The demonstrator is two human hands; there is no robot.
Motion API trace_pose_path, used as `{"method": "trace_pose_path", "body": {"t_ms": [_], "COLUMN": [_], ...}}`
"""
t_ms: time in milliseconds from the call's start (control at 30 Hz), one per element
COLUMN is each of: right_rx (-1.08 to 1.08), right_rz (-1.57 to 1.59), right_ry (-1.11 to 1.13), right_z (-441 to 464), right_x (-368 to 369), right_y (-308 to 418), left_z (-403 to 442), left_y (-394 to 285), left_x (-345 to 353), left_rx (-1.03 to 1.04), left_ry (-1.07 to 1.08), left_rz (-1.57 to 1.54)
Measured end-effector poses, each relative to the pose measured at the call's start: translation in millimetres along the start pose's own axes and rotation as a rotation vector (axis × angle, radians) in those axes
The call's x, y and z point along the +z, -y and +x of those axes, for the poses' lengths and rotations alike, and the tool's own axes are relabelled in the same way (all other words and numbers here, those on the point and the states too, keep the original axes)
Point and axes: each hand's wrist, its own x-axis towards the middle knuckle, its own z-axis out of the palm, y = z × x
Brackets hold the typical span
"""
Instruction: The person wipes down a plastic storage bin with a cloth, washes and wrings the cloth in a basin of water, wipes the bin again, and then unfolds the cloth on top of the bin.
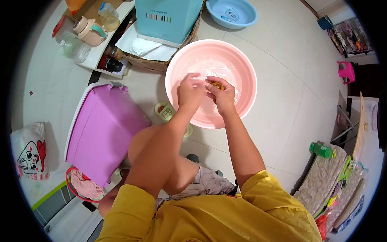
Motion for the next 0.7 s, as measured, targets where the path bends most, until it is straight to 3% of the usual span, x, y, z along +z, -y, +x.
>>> {"method": "trace_pose_path", "body": {"t_ms": [100, 200, 333, 467, 700], "right_rx": [0.002, 0.061, -0.087, -0.111, 0.032], "right_rz": [0.186, -0.025, -0.271, -0.565, -0.693], "right_ry": [-0.113, -0.069, -0.136, -0.227, -0.233], "right_z": [-5, -4, 7, 28, 43], "right_x": [1, -3, 5, 8, 15], "right_y": [-6, -3, -9, -24, -40], "left_z": [6, -6, -12, -23, -5], "left_y": [1, 0, 20, 4, 22], "left_x": [-2, 10, 30, 36, 35], "left_rx": [-0.04, -0.053, 0.058, -0.052, -0.073], "left_ry": [-0.066, 0.115, 0.299, 0.161, 0.277], "left_rz": [-0.041, -0.124, -0.099, -0.096, -0.063]}}
